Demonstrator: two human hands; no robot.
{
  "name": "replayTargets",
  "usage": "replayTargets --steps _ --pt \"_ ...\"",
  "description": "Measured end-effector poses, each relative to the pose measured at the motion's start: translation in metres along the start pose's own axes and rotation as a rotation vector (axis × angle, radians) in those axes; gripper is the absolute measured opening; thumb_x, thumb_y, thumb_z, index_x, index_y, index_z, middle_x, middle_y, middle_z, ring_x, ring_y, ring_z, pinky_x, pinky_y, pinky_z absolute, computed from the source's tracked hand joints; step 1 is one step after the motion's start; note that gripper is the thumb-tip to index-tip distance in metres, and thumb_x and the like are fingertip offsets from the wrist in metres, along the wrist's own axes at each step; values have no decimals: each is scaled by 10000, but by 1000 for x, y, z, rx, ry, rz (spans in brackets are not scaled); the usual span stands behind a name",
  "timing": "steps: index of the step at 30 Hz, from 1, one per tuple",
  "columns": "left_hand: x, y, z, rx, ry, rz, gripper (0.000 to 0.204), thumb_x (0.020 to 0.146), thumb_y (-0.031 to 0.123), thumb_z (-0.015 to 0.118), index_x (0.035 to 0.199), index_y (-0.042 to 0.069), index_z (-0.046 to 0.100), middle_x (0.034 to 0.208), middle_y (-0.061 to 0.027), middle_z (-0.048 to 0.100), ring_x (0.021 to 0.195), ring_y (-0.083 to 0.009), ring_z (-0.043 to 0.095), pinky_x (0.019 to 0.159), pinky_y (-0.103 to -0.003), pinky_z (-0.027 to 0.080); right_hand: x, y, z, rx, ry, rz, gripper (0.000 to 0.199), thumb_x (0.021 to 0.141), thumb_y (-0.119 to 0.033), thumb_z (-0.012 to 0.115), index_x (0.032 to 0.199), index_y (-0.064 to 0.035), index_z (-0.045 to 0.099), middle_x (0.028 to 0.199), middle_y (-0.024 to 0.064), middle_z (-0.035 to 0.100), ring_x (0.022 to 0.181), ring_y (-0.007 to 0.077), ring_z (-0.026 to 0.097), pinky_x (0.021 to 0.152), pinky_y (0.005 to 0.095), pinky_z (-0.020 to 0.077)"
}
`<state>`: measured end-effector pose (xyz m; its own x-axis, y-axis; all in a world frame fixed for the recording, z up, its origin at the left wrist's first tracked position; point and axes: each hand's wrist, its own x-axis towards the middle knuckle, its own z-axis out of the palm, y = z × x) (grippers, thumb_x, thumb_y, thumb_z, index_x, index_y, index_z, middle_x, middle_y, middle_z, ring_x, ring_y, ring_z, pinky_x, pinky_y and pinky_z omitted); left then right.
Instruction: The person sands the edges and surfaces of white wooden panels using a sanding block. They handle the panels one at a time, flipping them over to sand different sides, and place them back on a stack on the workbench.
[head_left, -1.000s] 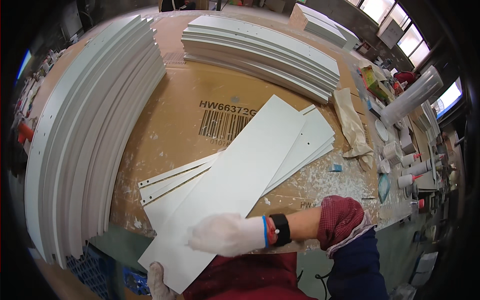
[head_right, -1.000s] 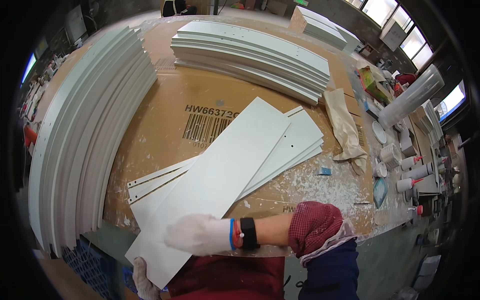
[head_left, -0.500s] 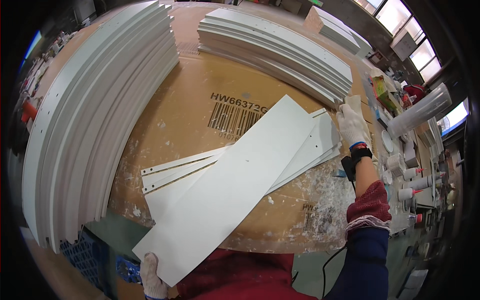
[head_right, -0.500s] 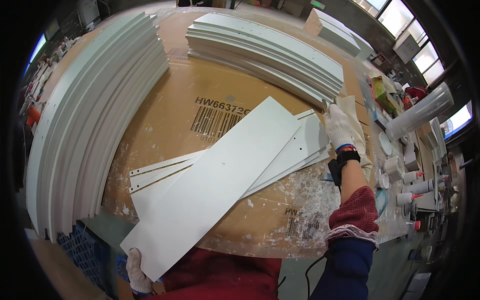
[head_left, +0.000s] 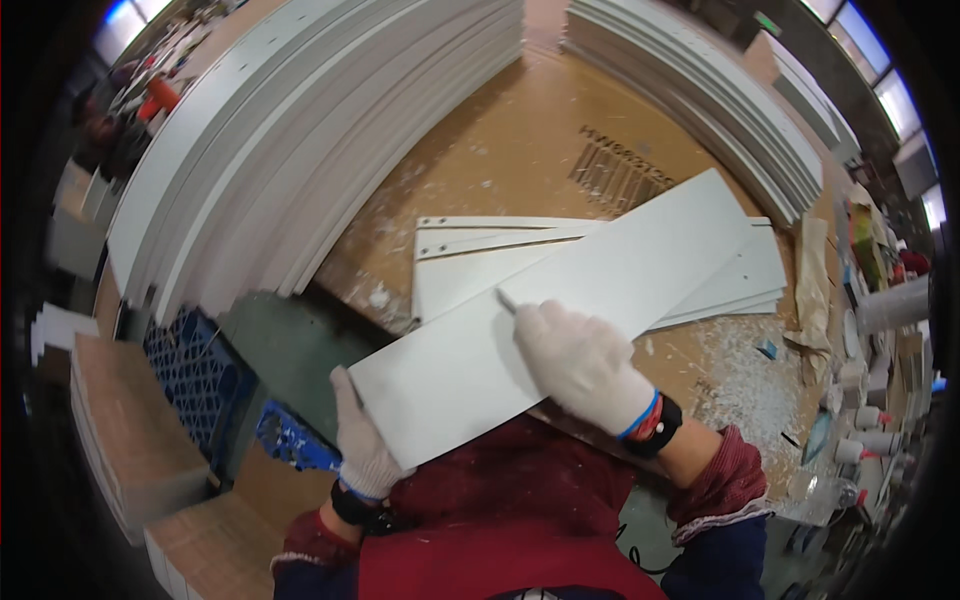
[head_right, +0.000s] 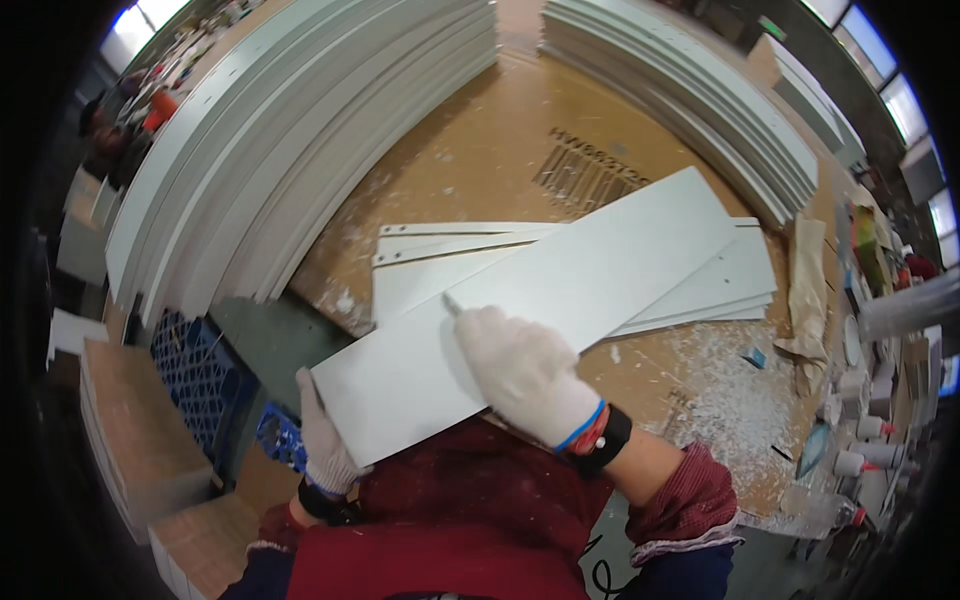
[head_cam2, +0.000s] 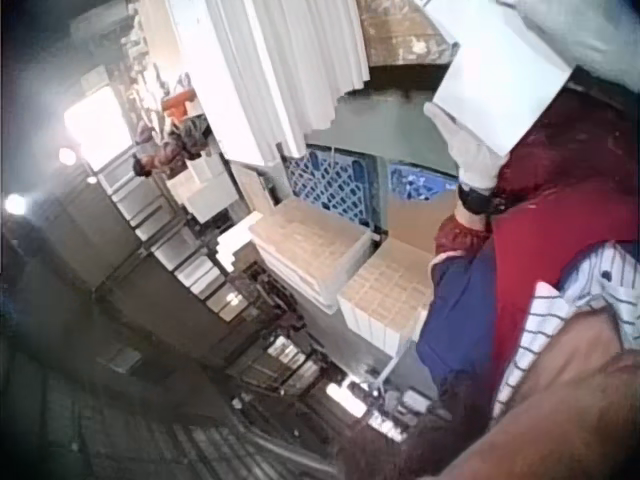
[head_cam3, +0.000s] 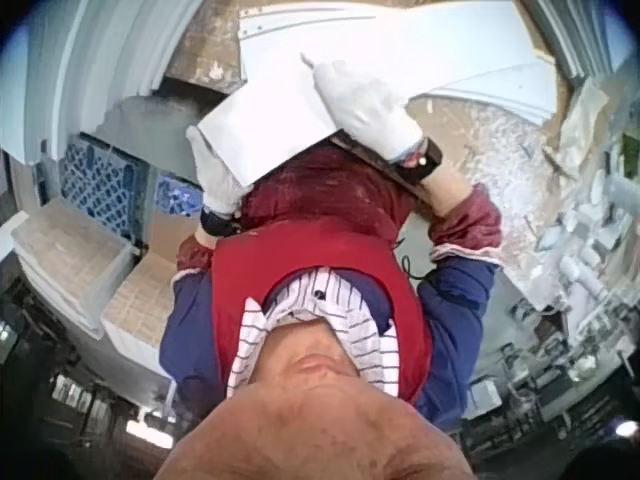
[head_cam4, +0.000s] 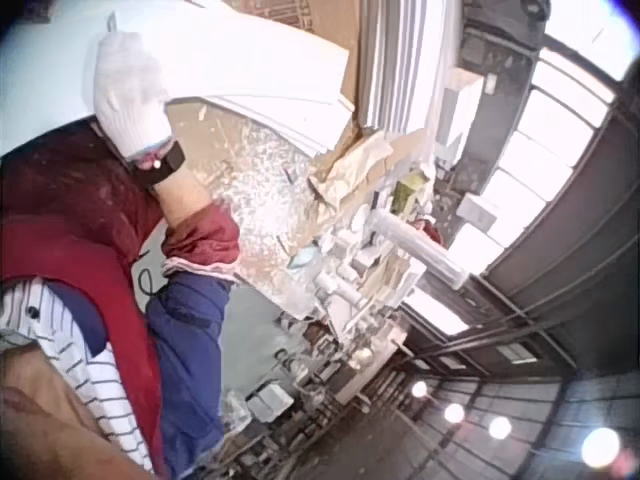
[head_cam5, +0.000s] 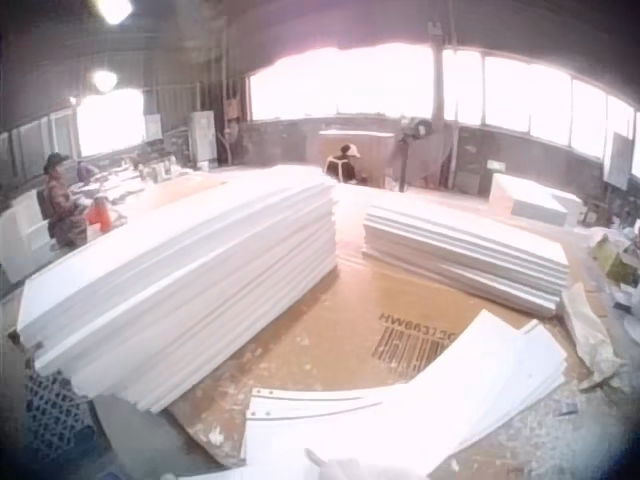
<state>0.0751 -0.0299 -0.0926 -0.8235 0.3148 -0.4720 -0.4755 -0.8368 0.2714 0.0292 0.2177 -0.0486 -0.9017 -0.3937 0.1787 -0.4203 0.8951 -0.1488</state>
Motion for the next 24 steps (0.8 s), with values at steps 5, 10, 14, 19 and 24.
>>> replayTargets --steps 5,10,14,19,24 --pt "2 3 -4 -154 -234 -160 915 888 749 304 1455 31 327 1458 -185 407 1325 -370 401 1098 -501 317 -20 -120 4 115 -263 -410 177 922 -242 492 953 -89 575 696 60 564 602 235 605 513 334 463" --pt "0 7 -15 -223 -354 -201 866 921 692 325 1472 25 284 1498 -168 350 1370 -352 344 1122 -502 286 -15 -54 -21 605 -86 57 138 903 -197 555 977 -106 627 847 108 681 760 310 668 668 402 532" --pt "-2 -2 -23 -29 -365 -140 582 957 281 526 1431 1 340 1404 -166 458 1299 -314 449 1081 -464 377 17 23 -24 89 -31 530 179 947 -226 509 956 -70 596 808 202 649 762 377 646 661 433 514" --pt "-1 4 -13 171 -272 -191 595 827 -57 574 1390 -21 383 1301 -171 538 1200 -289 552 1018 -433 458 45 -44 -2 -59 -256 412 223 956 -269 436 1005 -83 548 959 192 639 820 414 646 711 499 519" --pt "9 -2 -45 967 -455 168 611 823 -27 631 1387 45 408 1305 -126 540 1192 -273 549 1016 -406 451 60 -127 14 168 -309 -205 147 788 -84 590 922 -27 566 839 144 624 734 299 687 578 392 559"
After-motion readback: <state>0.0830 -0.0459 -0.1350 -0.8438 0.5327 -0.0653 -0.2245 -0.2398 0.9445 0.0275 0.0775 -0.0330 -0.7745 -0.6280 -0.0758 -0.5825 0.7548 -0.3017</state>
